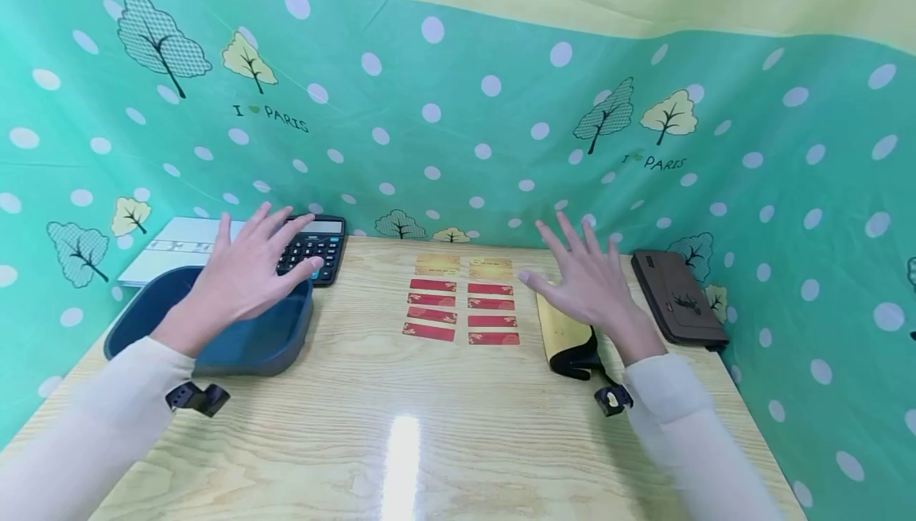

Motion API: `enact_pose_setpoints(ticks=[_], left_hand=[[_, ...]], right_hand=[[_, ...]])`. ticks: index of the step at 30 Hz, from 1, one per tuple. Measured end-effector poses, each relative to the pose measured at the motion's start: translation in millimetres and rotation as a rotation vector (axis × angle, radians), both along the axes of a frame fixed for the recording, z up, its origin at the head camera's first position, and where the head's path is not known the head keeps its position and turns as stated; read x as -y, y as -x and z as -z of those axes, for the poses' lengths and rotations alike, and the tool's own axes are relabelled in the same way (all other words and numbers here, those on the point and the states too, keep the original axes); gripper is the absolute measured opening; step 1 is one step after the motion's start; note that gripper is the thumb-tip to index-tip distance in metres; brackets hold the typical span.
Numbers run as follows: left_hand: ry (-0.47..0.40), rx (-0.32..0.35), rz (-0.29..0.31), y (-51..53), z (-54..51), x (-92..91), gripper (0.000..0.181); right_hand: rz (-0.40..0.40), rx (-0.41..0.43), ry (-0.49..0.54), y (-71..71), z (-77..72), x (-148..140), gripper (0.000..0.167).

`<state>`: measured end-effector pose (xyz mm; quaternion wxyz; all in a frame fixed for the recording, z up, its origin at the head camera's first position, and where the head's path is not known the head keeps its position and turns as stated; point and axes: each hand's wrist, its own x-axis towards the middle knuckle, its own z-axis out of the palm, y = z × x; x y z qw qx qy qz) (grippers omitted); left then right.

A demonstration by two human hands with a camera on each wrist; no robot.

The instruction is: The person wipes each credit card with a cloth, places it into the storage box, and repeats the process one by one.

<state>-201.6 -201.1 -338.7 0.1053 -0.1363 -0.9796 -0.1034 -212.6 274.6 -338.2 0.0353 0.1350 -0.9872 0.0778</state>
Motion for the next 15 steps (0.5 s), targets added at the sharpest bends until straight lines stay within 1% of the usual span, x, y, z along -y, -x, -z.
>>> enact_pose_setpoints(ticks=[3,5,7,9,13,15], left_hand=[[-0.043,-0.035,0.006,-4.8,4.0,-11.8,0.076],[-0.059,-0.062,0.026,-7.5,7.6,-20.2,0.074],[-0.081,-0.067,0.051,-10.1,11.4,-28.3,0.072],[-0.119,-0.035,0.077,-13.4,14.3,-37.7,0.071],[-0.234,0.081,0.11,-20.1,20.3,-58.1,0.069],[-0.276,0.122,0.12,-21.8,25.6,-68.3,0.068]], right_hand=[[0.006,0.017,0.012,-2.7,11.0,-3,0.088],[0.008,0.029,0.023,-4.8,18.3,-4,0.086],[0.015,0.036,0.031,-6.3,25.0,-5,0.087],[0.023,0.043,0.052,-7.9,30.6,-6,0.086],[0.04,0.065,0.105,-10.4,40.9,-9,0.086],[0.049,0.084,0.136,-11.7,46.1,-10,0.085]])
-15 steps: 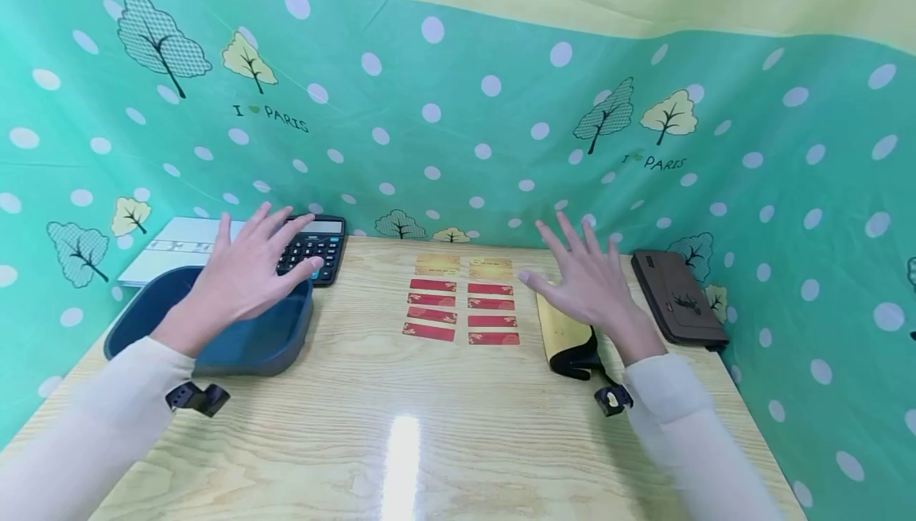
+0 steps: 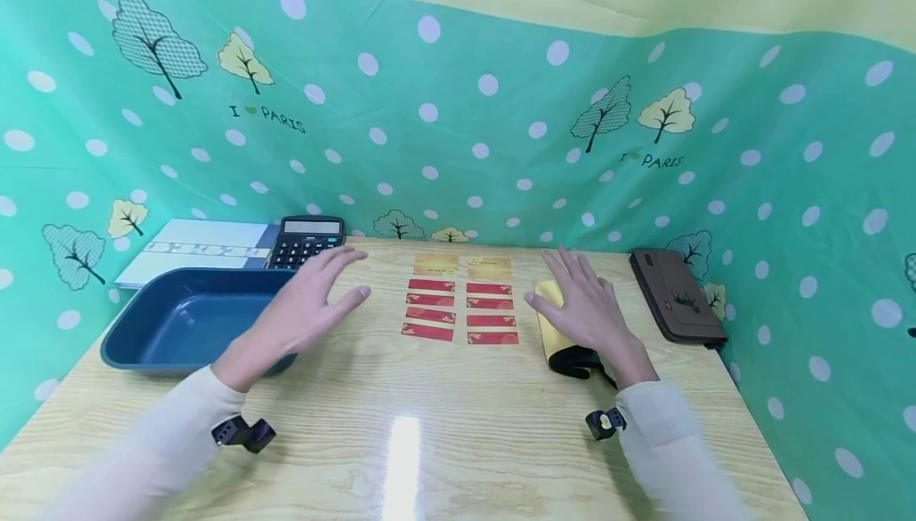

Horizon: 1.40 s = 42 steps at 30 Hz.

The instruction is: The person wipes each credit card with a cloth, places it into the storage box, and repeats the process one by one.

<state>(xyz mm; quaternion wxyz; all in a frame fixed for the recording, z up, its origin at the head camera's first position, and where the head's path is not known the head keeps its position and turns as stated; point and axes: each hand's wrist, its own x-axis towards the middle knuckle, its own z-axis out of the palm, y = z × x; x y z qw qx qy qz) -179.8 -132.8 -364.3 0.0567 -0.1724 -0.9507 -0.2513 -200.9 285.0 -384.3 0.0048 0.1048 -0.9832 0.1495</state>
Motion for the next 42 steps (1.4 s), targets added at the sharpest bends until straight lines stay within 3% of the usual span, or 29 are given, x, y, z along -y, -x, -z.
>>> enact_pose_setpoints(ticks=[6,11,14,19,23,29,34,42], left_hand=[[-0.131,0.108,0.04,1.6,22.9,-24.2,0.059],[-0.295,0.238,0.063,12.1,46.9,-36.5,0.049],[-0.336,0.294,0.053,17.9,60.8,-39.9,0.045],[-0.33,0.379,0.079,23.3,76.6,-41.6,0.049],[-0.332,0.414,0.119,25.7,82.0,-42.6,0.056],[-0.304,0.409,0.09,29.5,88.6,-43.6,0.057],[-0.218,0.384,0.048,33.3,94.4,-46.4,0.056],[-0.117,0.364,0.032,38.4,94.1,-49.7,0.052]], right_hand=[[0.005,0.062,0.061,-2.6,17.5,-4,0.085],[0.03,0.074,0.084,-1.8,33.1,-6,0.082],[0.047,0.094,0.097,-2.2,40.6,-6,0.079],[0.065,0.133,0.092,-4.4,44.6,-11,0.078],[0.074,0.143,0.073,-5.7,44.3,-16,0.077],[0.069,0.141,0.116,-4.4,49.3,-17,0.072],[0.058,0.102,0.15,-1.8,57.9,-17,0.071],[0.044,0.052,0.205,5.0,65.6,-21,0.071]])
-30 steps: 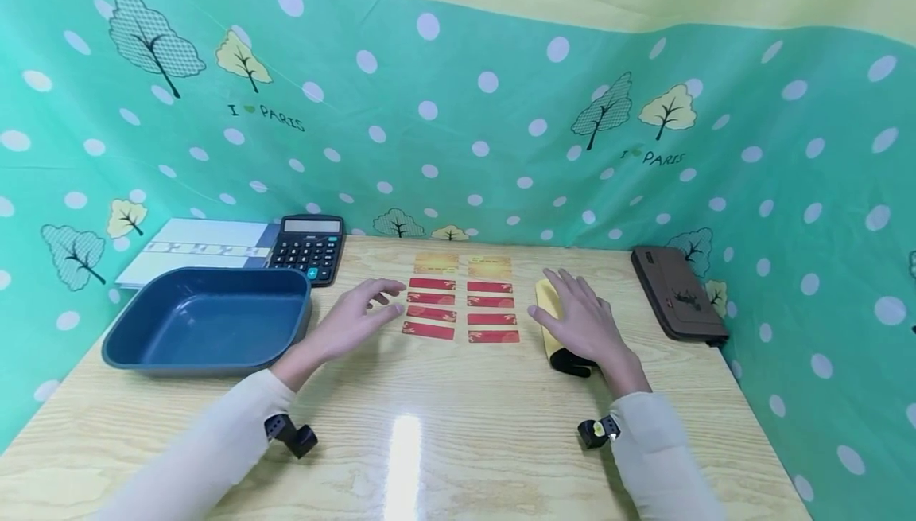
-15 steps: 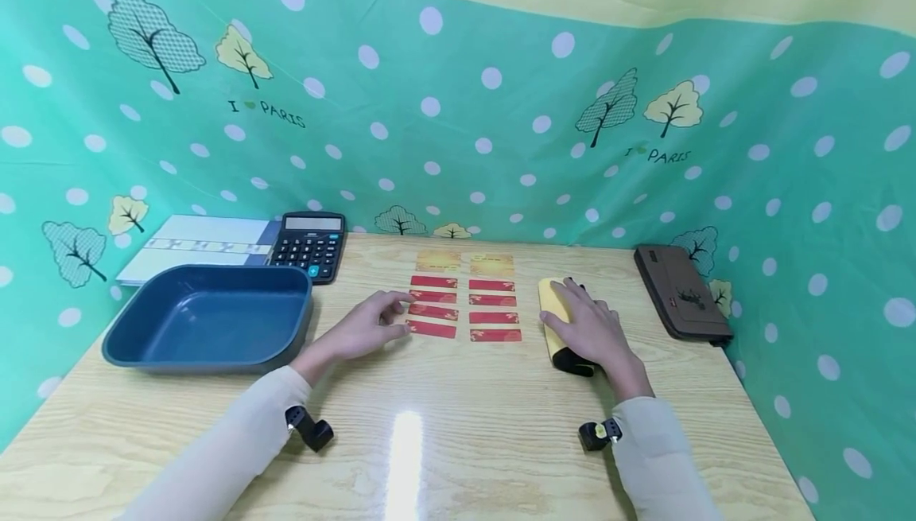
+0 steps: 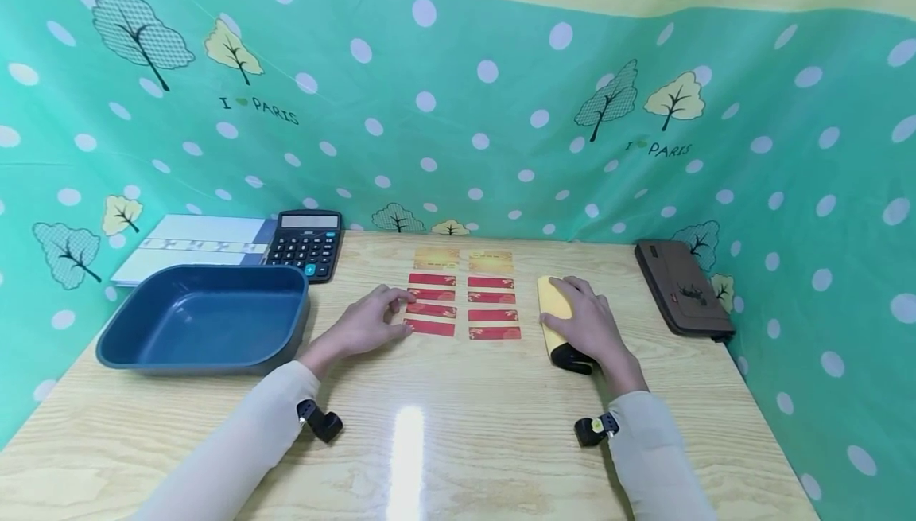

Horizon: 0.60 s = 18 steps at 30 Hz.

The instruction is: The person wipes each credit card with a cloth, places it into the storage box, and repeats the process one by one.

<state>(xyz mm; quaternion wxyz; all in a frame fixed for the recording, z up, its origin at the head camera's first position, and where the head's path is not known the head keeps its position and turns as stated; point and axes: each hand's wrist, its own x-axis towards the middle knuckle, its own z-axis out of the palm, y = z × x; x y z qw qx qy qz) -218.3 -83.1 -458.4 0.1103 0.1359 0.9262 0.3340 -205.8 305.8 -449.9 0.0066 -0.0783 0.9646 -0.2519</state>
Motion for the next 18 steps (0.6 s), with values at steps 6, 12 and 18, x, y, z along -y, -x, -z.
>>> enact_pose_setpoints(ticks=[6,12,18], left_hand=[[0.021,0.025,-0.022,0.7,-6.8,-0.1,0.046],[0.015,0.041,-0.05,0.9,-6.9,-2.7,0.046],[-0.015,0.005,-0.076,-2.1,-4.4,-7.1,0.049]], right_hand=[[0.052,0.039,0.009,1.6,-2.3,6,0.072],[0.075,0.027,0.016,1.3,-3.1,5,0.066],[0.066,-0.014,0.102,-6.2,-2.6,-3,0.063]])
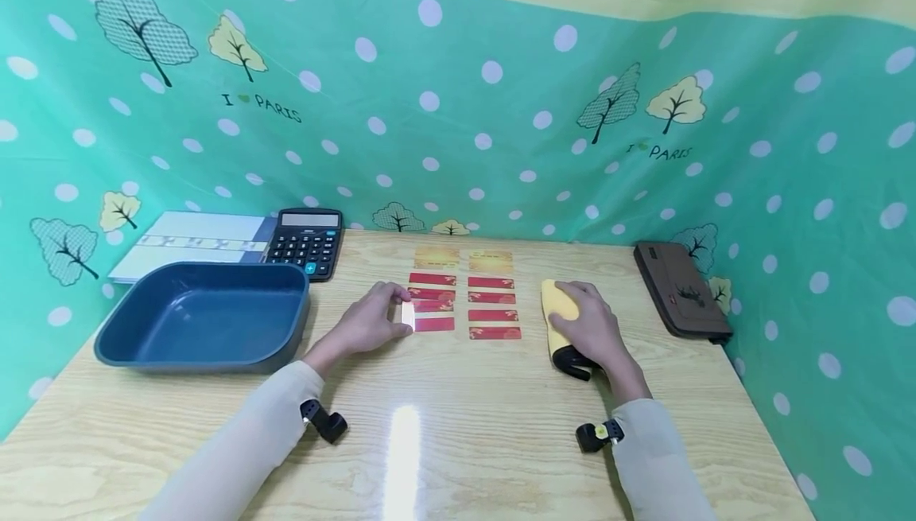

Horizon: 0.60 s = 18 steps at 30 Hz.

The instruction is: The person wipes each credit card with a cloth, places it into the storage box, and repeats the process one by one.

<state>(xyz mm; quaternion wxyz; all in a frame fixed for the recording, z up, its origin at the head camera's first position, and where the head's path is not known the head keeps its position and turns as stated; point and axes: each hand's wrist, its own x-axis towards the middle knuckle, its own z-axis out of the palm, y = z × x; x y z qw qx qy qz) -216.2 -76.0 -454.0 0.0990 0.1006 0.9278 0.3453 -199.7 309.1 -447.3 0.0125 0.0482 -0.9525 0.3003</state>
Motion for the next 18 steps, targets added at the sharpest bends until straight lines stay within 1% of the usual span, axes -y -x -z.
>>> enact_pose_setpoints(ticks=[5,9,13,16,18], left_hand=[[-0.049,-0.002,0.005,-1.8,0.0,-1.4,0.05],[-0.106,-0.029,0.027,-2.7,1.4,-0.3,0.043],[-0.236,-0.054,0.04,-1.0,2.7,0.0,0.036],[-0.365,-0.026,0.031,0.1,0.0,-0.2,0.035],[-0.449,0.002,0.008,0.6,-3.9,0.2,0.036]], right_hand=[[-0.02,-0.053,0.092,-1.5,-4.6,4,0.063],[-0.031,-0.097,0.147,-0.8,-12.8,14,0.064],[-0.036,-0.139,0.201,0.1,-21.7,28,0.063],[-0.041,-0.18,0.25,0.5,-27.0,41,0.063],[-0.051,-0.202,0.279,0.6,-30.4,49,0.062]])
